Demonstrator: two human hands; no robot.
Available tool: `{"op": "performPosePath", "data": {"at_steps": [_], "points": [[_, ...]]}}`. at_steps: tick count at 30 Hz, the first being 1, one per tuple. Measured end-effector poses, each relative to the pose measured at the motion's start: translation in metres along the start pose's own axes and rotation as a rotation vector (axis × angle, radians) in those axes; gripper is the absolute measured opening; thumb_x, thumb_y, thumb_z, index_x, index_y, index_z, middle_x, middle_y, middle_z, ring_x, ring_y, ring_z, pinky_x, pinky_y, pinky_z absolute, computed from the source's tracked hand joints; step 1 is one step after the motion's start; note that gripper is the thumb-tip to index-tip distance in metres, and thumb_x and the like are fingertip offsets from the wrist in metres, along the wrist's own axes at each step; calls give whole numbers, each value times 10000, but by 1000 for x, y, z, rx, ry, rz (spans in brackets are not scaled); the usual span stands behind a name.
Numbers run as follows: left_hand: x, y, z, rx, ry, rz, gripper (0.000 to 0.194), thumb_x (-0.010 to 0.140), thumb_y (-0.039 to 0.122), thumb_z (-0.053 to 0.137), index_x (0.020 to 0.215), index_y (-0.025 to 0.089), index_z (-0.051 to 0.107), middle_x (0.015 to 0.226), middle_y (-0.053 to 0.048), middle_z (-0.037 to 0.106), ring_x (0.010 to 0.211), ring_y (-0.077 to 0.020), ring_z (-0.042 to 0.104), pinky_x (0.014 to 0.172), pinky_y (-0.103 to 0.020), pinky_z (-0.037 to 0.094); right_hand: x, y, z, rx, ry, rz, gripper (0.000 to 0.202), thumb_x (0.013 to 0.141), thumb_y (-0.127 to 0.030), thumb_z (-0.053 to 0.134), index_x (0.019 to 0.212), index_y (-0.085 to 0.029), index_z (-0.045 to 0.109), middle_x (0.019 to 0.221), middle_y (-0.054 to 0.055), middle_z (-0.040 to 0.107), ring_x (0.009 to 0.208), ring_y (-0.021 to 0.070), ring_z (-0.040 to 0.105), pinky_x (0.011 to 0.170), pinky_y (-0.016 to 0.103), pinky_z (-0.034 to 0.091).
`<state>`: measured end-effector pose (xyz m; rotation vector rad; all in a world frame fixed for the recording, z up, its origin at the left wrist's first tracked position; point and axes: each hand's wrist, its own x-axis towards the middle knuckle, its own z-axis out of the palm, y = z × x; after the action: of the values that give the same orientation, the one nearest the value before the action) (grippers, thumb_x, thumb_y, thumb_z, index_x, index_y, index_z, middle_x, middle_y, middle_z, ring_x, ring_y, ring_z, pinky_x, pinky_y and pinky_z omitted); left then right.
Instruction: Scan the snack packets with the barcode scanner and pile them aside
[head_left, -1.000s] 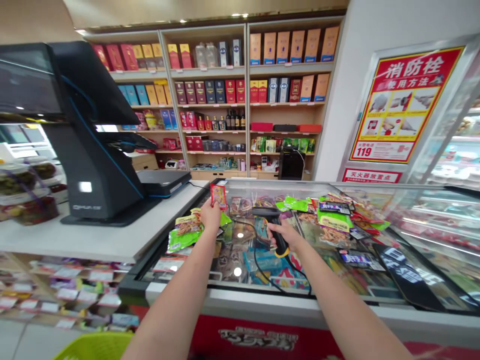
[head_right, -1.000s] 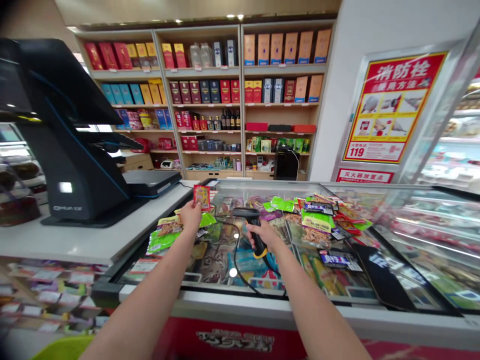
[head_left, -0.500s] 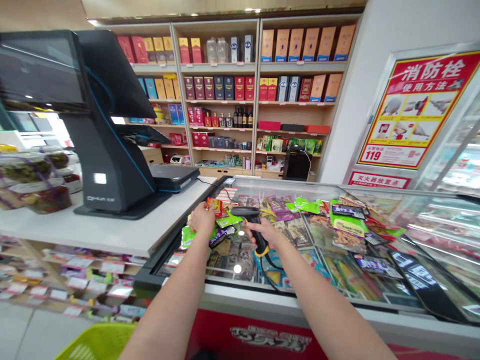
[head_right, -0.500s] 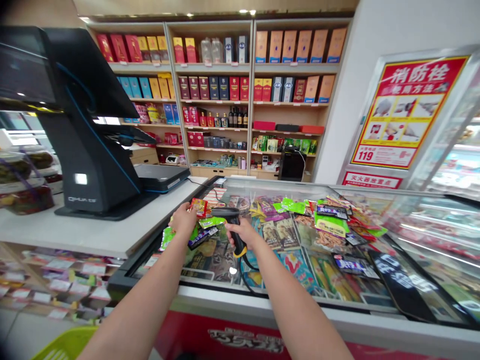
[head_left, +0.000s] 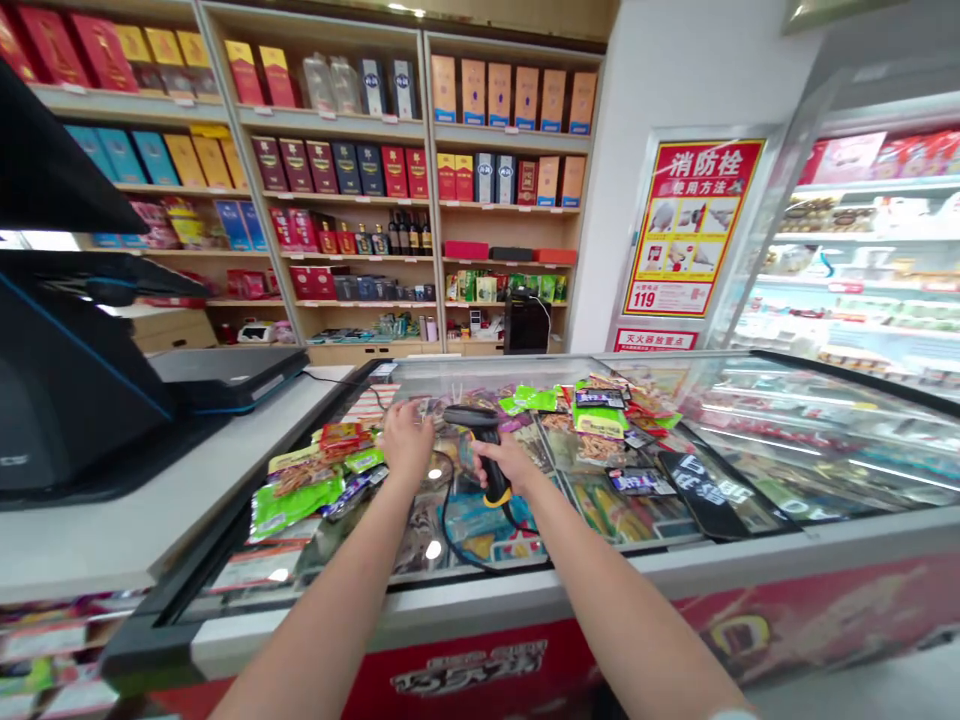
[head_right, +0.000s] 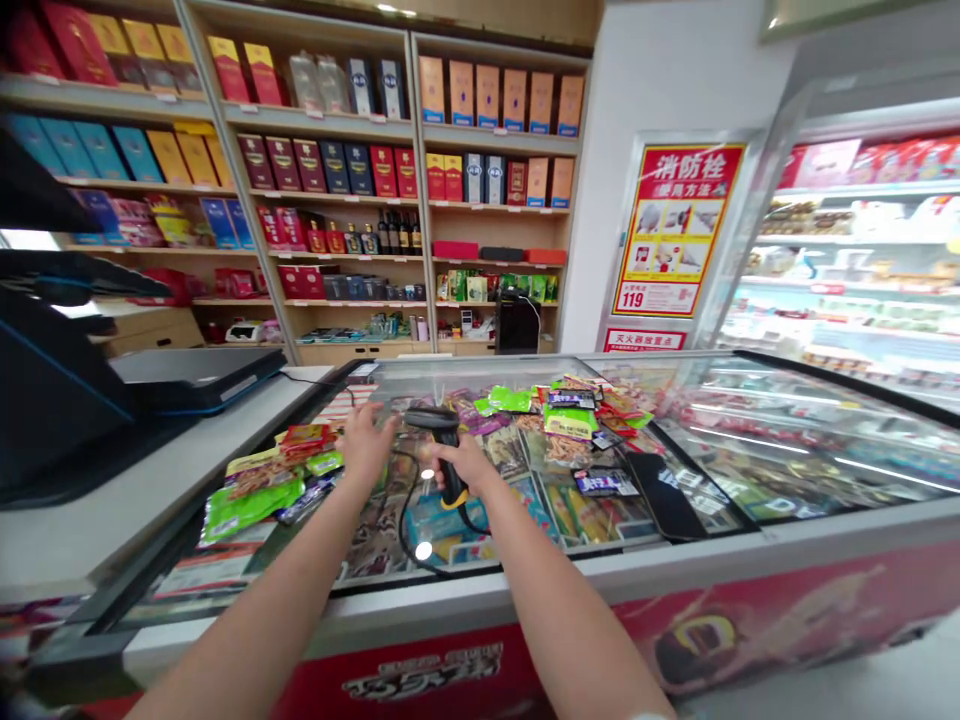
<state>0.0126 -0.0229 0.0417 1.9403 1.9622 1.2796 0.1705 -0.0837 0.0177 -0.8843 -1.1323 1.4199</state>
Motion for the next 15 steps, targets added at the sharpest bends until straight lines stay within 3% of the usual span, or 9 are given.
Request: {"op": "performPosePath", "data": {"at_steps": [5, 8, 12, 15], "points": [[-40, 68, 58, -24, -316, 93, 270, 831, 319, 578, 1069, 229, 666, 1220, -109, 644, 1151, -290, 588, 928, -437, 430, -37, -21, -64, 41, 247, -100, 488, 567, -474, 797, 850, -191, 518, 493, -75, 548, 360, 89, 481, 355, 215, 421], [-62, 108, 90, -63, -490, 105, 342, 817, 375, 604, 1124, 227, 632, 1190, -131, 676, 1163, -309, 589, 963, -450, 388, -61, -32, -100, 86, 339, -141, 504, 557, -462, 813, 871, -194, 525, 499, -75, 552, 366, 91, 485, 352, 218, 436], [-85, 150, 120, -93, -586, 58, 637, 747, 499, 672, 1273, 176, 516, 1077, -190, 709, 1103, -347, 629, 953, -486, 382, -87, -37, -142, 89, 404, -179, 459, 579, -453, 816, 809, -186, 522, 506, -61, 556, 359, 84, 484, 352, 219, 447], [-98, 169, 137, -52, -621, 41, 784, 707, 535, 700, 1341, 153, 443, 1038, -213, 714, 1090, -365, 638, 941, -502, 390, -100, -35, -164, 111, 445, -225, 453, 597, -449, 810, 827, -182, 525, 513, -57, 563, 357, 86, 485, 353, 223, 450]]}}
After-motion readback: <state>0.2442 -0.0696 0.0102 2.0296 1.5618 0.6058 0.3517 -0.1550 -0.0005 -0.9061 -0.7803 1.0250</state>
